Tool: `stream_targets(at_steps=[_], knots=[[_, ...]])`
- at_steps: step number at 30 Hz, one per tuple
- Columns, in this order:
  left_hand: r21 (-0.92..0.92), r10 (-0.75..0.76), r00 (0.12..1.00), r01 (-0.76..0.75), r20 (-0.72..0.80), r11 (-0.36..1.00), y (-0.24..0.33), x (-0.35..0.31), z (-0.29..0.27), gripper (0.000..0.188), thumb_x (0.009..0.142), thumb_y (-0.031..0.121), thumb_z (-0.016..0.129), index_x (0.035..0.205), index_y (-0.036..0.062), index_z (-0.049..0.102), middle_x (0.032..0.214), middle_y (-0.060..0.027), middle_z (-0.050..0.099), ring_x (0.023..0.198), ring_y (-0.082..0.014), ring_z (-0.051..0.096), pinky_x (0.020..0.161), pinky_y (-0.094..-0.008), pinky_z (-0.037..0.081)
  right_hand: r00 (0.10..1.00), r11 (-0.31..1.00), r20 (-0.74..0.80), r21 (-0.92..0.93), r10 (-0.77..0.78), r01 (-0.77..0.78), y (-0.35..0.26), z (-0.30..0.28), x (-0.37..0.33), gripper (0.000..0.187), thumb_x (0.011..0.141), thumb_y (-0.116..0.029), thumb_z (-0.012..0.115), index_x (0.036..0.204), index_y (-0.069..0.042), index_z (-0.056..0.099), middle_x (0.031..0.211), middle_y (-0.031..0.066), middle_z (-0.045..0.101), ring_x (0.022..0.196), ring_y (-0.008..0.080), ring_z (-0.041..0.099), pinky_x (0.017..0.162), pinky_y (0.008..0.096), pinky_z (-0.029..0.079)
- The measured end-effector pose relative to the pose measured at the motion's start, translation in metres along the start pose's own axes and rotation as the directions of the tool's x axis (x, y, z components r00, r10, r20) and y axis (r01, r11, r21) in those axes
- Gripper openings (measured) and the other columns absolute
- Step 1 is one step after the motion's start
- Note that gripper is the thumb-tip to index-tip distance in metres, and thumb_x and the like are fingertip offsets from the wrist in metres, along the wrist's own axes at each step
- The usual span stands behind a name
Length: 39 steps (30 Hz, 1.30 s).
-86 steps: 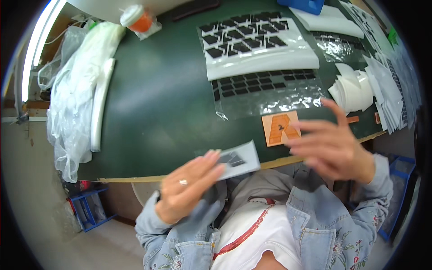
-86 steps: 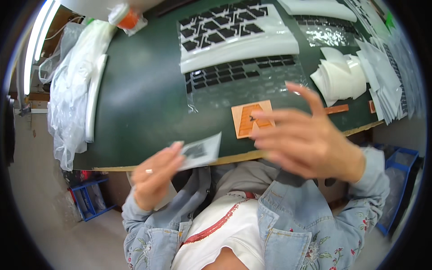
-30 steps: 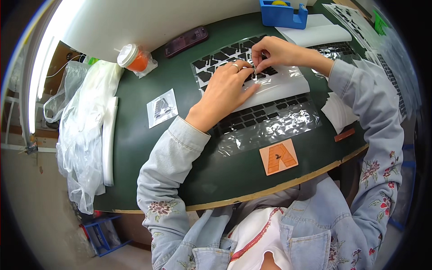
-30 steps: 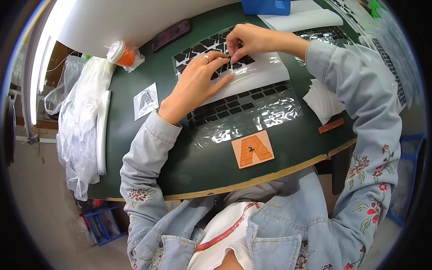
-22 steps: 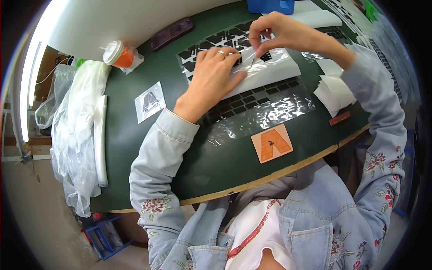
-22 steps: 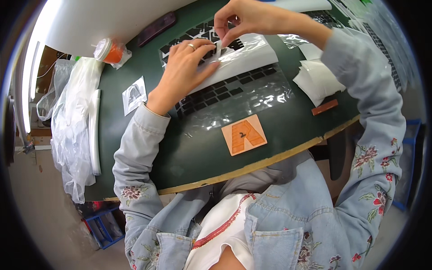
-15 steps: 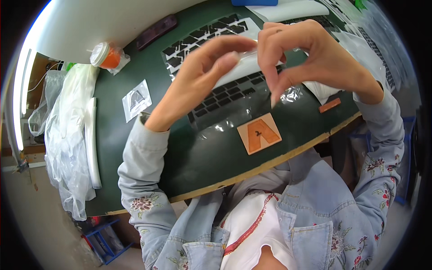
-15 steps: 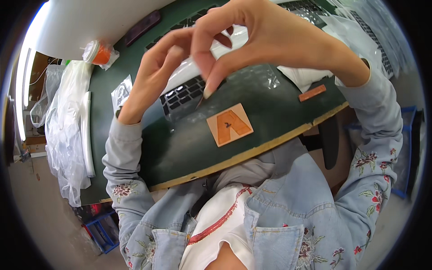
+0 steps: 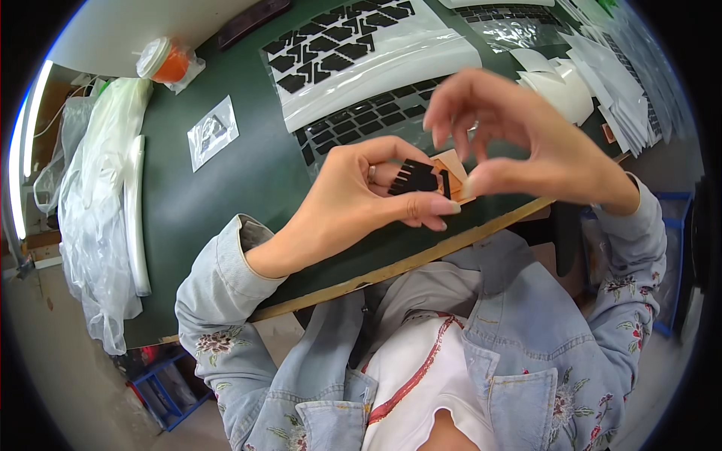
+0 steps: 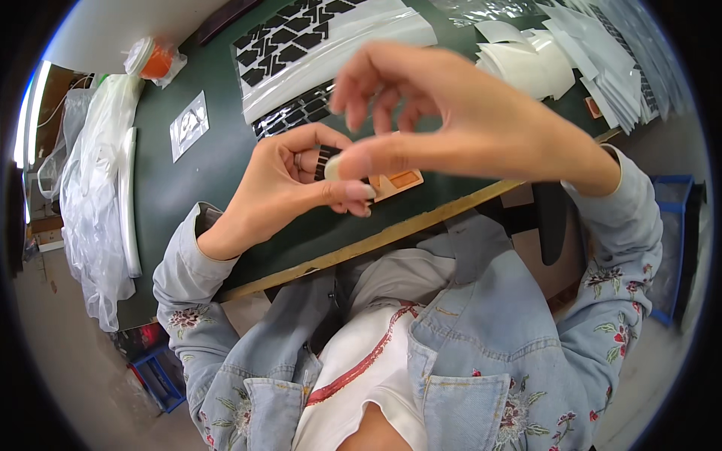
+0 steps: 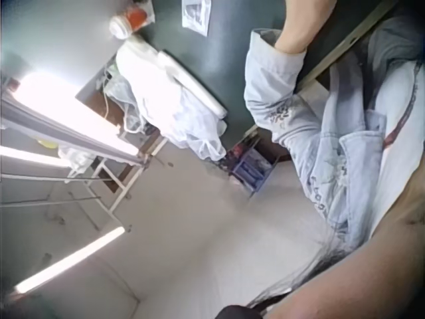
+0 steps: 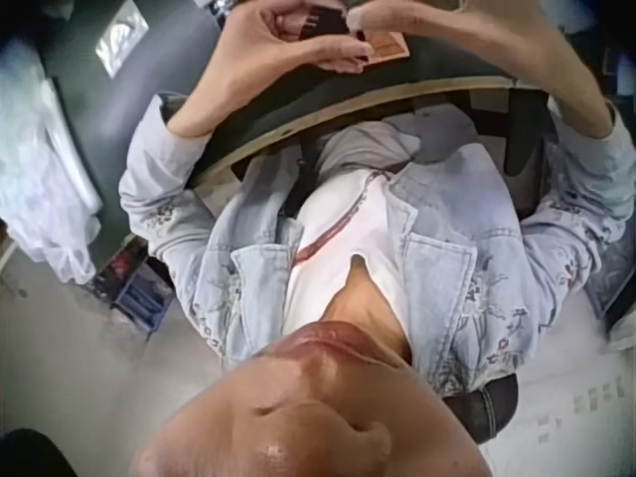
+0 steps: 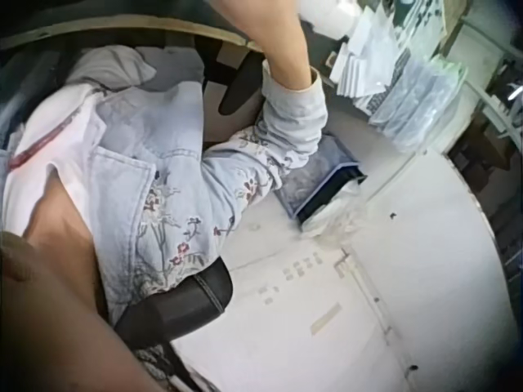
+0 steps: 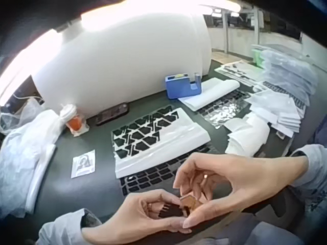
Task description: The person peels black cutouts from backing sheets, positions them onto a template, and applies transfer film over the assembled designs by hand.
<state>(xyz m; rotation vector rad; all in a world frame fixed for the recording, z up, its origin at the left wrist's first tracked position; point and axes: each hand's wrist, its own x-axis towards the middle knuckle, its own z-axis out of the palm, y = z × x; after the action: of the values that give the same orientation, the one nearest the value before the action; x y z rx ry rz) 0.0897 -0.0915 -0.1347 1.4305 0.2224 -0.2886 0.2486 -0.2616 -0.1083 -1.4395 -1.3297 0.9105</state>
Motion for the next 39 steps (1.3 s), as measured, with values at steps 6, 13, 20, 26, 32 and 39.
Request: stream_targets(at_steps=[6, 13, 20, 26, 32, 39], knots=[[0.165, 0.129, 0.987, -0.113, -0.096, 0.980, -0.010, 0.001, -0.001, 0.032, 0.090, 0.007, 0.074, 0.114, -0.0009, 0.054, 0.093, -0.0124, 0.073, 0.085, -0.0156, 0.073, 0.072, -0.0222, 0.058, 0.993, 0.982, -0.063, 0.164, 0.103, -0.092, 0.029, 0.025, -0.003, 0.020, 0.093, -0.016, 0.070, 0.096, 0.002, 0.062, 0.086, 0.0030, 0.065, 0.080, 0.0068, 0.062, 0.072, 0.0219, 0.050], [0.465, -0.032, 0.999, 0.029, -0.001, 0.885, -0.014, -0.020, -0.006, 0.022, 0.094, 0.019, 0.071, 0.099, 0.0000, 0.061, 0.071, -0.0037, 0.070, 0.056, -0.0073, 0.063, 0.050, -0.0226, 0.047, 0.961, 0.947, 0.165, -0.271, 0.224, -0.174, 0.033, -0.010, 0.012, 0.022, 0.090, -0.016, 0.072, 0.086, 0.004, 0.063, 0.078, 0.0055, 0.066, 0.073, 0.0104, 0.063, 0.068, 0.0265, 0.050], [0.927, 0.529, 0.792, -0.374, 0.304, 0.027, -0.046, -0.026, 0.007, 0.065, 0.078, 0.028, 0.079, 0.134, 0.0033, 0.059, 0.141, -0.0151, 0.051, 0.123, -0.0307, 0.056, 0.096, -0.0401, 0.046, 0.998, 0.882, -0.030, -0.470, -0.058, 0.038, 0.053, 0.016, -0.006, 0.019, 0.086, -0.010, 0.071, 0.098, 0.001, 0.062, 0.093, 0.0109, 0.060, 0.081, 0.0265, 0.062, 0.071, 0.0351, 0.049], [0.938, 0.434, 0.855, -0.342, 0.285, 0.057, -0.048, -0.028, 0.005, 0.078, 0.079, 0.041, 0.074, 0.142, -0.0011, 0.051, 0.151, -0.0213, 0.043, 0.137, -0.0357, 0.046, 0.110, -0.0460, 0.037, 0.957, 0.716, -0.112, -0.687, -0.269, 0.121, 0.048, 0.025, -0.032, 0.040, 0.080, -0.013, 0.076, 0.118, -0.005, 0.065, 0.111, 0.0077, 0.062, 0.100, 0.0229, 0.061, 0.086, 0.0357, 0.048], [0.911, 0.336, 0.883, -0.390, 0.329, 0.134, -0.045, -0.023, -0.002, 0.089, 0.080, 0.046, 0.072, 0.149, 0.0003, 0.041, 0.155, -0.0246, 0.036, 0.145, -0.0385, 0.035, 0.119, -0.0527, 0.023, 0.974, 0.351, 0.051, -0.928, -0.219, 0.128, 0.055, 0.044, -0.071, 0.055, 0.084, -0.035, 0.069, 0.131, -0.009, 0.063, 0.139, 0.0011, 0.060, 0.134, 0.0230, 0.052, 0.117, 0.0533, 0.020], [0.895, 0.288, 0.882, -0.423, 0.372, 0.140, -0.045, -0.020, -0.003, 0.090, 0.083, 0.051, 0.067, 0.151, 0.0011, 0.037, 0.157, -0.0249, 0.031, 0.147, -0.0407, 0.029, 0.119, -0.0546, 0.020, 0.968, 0.385, 0.027, -0.914, -0.248, 0.124, 0.048, 0.044, -0.055, 0.049, 0.080, -0.037, 0.073, 0.117, -0.004, 0.069, 0.132, 0.0031, 0.063, 0.132, 0.0198, 0.053, 0.116, 0.0540, 0.025]])
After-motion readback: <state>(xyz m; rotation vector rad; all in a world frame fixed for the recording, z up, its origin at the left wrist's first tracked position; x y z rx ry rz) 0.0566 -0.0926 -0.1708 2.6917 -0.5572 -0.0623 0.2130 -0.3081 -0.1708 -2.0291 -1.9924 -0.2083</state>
